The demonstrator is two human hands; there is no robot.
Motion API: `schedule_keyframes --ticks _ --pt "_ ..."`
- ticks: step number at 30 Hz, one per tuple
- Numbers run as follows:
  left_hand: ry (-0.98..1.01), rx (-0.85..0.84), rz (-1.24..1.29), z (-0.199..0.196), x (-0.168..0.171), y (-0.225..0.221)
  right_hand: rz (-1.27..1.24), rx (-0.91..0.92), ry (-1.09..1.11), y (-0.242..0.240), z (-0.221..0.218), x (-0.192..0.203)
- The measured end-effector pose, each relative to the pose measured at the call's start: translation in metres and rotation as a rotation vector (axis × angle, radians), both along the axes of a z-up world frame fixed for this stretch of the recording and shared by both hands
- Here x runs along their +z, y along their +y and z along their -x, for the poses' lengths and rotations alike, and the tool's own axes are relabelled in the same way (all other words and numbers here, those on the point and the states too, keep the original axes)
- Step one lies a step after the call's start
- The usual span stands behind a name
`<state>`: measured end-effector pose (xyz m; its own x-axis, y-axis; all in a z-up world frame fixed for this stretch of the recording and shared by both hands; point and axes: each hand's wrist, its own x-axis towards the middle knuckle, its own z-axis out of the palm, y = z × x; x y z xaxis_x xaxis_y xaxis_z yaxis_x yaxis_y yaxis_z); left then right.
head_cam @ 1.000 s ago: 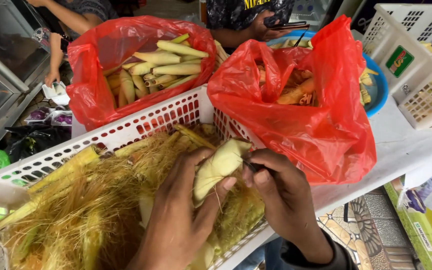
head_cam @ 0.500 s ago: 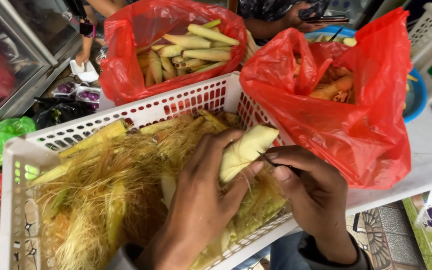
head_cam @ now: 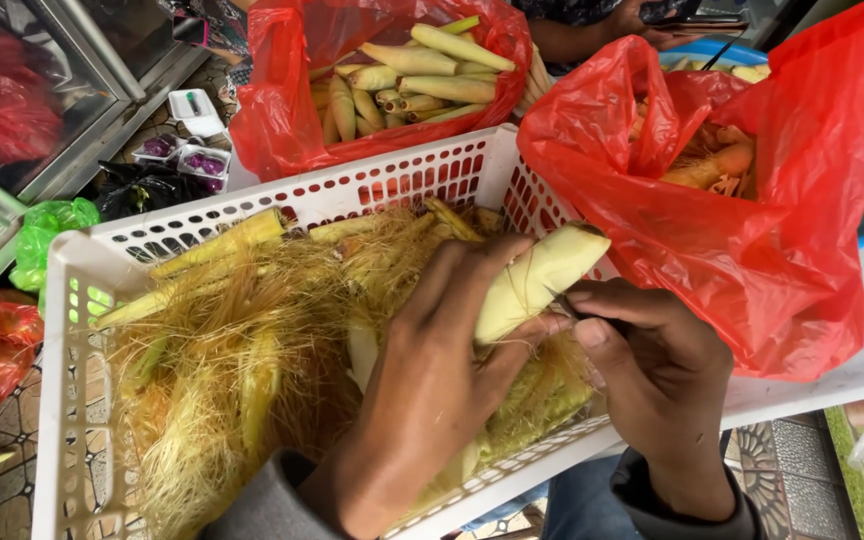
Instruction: Peeling and trimming baby corn using a small knife in a food preparation setting.
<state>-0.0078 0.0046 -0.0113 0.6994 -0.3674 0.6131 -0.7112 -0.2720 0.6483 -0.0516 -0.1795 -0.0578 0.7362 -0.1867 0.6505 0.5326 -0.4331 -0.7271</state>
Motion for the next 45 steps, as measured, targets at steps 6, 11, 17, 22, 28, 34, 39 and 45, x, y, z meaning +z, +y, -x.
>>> schedule_keyframes --ticks 6,11,17,22,28,34,39,45 --pt "-0.067 -0.007 0.019 0.003 0.0 0.002 -0.04 -0.002 -0.011 -0.002 -0.001 -0.006" --pt "-0.086 0.036 -0.015 0.004 -0.008 0.002 -0.08 -0.003 -0.005 -0.002 0.0 -0.01" --pt "-0.059 0.009 -0.016 0.003 -0.006 0.001 -0.078 0.008 0.005 -0.006 0.001 -0.009" --pt "0.12 -0.054 0.155 0.0 0.005 0.0 -0.115 0.013 0.009 -0.008 0.001 -0.012" --pt "0.193 -0.101 0.053 -0.006 0.0 -0.002 -0.097 0.009 -0.003 -0.008 0.001 -0.012" --pt "0.218 -0.205 0.034 -0.003 0.019 0.012 -0.107 -0.021 0.026 -0.01 0.002 -0.01" --pt "0.158 -0.222 0.003 -0.012 0.009 0.012 -0.092 0.002 0.017 -0.005 0.0 -0.006" --pt "0.14 -0.21 0.049 -0.017 0.009 0.017 -0.067 -0.025 0.001 -0.005 0.002 -0.009"
